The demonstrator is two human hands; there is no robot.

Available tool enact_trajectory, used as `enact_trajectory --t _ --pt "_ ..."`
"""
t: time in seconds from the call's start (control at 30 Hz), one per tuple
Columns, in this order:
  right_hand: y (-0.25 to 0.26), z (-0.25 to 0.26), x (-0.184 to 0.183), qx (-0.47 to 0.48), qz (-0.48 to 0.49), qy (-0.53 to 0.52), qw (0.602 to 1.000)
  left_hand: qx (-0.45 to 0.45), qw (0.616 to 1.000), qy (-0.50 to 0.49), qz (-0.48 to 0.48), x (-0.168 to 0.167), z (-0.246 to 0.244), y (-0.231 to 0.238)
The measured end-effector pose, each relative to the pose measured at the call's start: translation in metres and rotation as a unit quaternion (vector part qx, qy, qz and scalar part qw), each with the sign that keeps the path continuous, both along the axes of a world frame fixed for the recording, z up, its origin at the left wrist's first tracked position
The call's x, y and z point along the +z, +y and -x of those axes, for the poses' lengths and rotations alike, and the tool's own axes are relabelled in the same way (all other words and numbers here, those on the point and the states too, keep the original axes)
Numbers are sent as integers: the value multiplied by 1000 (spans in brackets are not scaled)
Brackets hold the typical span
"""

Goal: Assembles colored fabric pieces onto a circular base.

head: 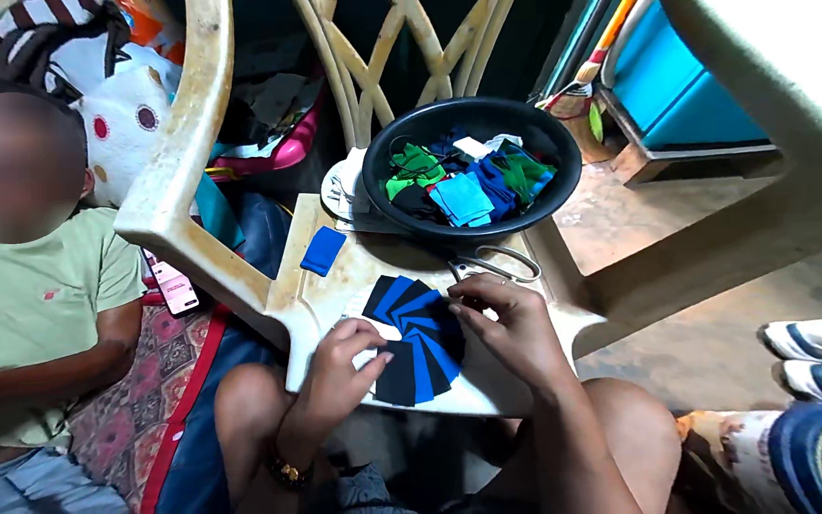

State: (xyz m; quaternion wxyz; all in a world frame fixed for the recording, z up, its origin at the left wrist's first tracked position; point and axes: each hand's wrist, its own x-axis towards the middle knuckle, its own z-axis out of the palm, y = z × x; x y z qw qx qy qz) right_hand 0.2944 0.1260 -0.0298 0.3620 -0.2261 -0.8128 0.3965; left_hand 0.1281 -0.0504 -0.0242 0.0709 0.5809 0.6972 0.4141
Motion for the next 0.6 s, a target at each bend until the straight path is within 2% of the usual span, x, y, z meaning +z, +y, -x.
enact_trajectory --t 0.1,0.23,0.33,0.5,0.6 --pt "2 0 -1 -13 0 -6 1000 33 999 9 23 6 15 11" --pt "14 -9 0 -87 36 -18 995 -6 996 39 81 5 30 22" --pt "17 -12 -1 -109 56 -5 993 -19 995 56 84 0 33 23" --pt "14 -6 -3 -74 51 -8 996 -12 996 56 73 -5 34 22" --pt "11 -7 -5 14 -2 -34 999 -17 996 63 59 -8 34 22"
